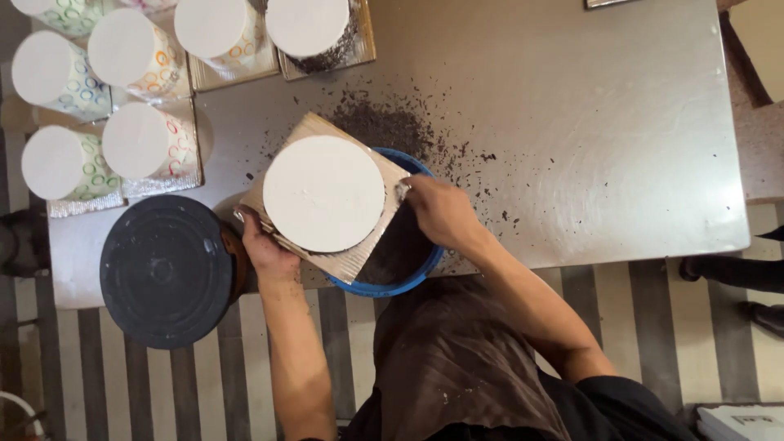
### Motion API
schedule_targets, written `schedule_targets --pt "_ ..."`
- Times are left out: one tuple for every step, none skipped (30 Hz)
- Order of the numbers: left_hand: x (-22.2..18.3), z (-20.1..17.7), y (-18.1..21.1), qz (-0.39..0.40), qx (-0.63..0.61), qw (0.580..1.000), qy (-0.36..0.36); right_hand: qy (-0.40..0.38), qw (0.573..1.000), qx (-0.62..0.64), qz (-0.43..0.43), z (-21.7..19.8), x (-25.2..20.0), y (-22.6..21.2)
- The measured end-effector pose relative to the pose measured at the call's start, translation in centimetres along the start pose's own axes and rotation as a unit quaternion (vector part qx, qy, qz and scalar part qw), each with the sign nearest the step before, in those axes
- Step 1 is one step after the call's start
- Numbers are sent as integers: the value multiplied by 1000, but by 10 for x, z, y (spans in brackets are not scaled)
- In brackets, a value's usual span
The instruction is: The person holds a white frosted cake on a foil-covered board over a blue basin of dark chocolate crumbs, grabs handfuls of crumbs and presses them onto the cake's sides while rotating the board, then sets the finished cake on the table with other completed cakes and starts the next one.
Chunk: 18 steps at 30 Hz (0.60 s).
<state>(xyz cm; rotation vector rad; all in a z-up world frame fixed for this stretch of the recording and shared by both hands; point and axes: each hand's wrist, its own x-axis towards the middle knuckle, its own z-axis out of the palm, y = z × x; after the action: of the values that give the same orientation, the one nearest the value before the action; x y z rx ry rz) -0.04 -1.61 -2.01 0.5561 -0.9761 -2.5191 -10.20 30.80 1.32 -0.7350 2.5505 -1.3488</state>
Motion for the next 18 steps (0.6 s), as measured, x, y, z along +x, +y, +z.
schedule_targets --pt "6 -1 2 1 0 1000 -3 3 1000 0 -1 -5 7 -1" --pt "4 -5 1 -32 3 999 1 41 998 44 9 -10 9 -1" --pt "2 -9 1 -64 5 998 5 78 993 89 19 -14 11 -2" --pt "-1 1 1 -64 5 998 6 78 993 89 19 -7 20 8" --pt "-4 13 2 -103 5 995 -4 40 982 176 64 0 28 18" --pt "-7 25 0 -144 5 989 -15 5 959 260 110 6 35 29" --pt "-4 7 -10 -148 5 989 -16 7 959 260 112 7 34 28" --pt "1 -9 -20 -136 34 990 8 -57 913 364 176 7 36 27" --pt "6 -25 -29 -123 63 990 31 -120 847 461 236 7 39 25" --pt "-13 18 -21 -121 61 990 31 -121 848 460 234 14 37 32" --pt "-32 60 -13 -105 29 993 46 -126 796 534 254 22 36 39" --pt "-54 101 -5 -91 -3 994 63 -130 736 604 276 30 31 46" --pt "-61 92 -15 -91 -3 994 66 -132 735 604 278 27 27 31" --pt "-66 85 -24 -63 -74 994 -42 -91 717 625 295 23 26 16" --pt "-70 78 -33 -35 -143 978 -149 -49 696 645 312 19 24 0" --pt "-74 74 -42 -34 -143 977 -152 -48 697 645 309 25 23 -2" --pt "-78 70 -51 -16 -188 972 -139 -16 687 657 312 31 22 -4" --pt "-86 63 -61 2 -232 965 -122 16 674 667 318 39 17 -6"
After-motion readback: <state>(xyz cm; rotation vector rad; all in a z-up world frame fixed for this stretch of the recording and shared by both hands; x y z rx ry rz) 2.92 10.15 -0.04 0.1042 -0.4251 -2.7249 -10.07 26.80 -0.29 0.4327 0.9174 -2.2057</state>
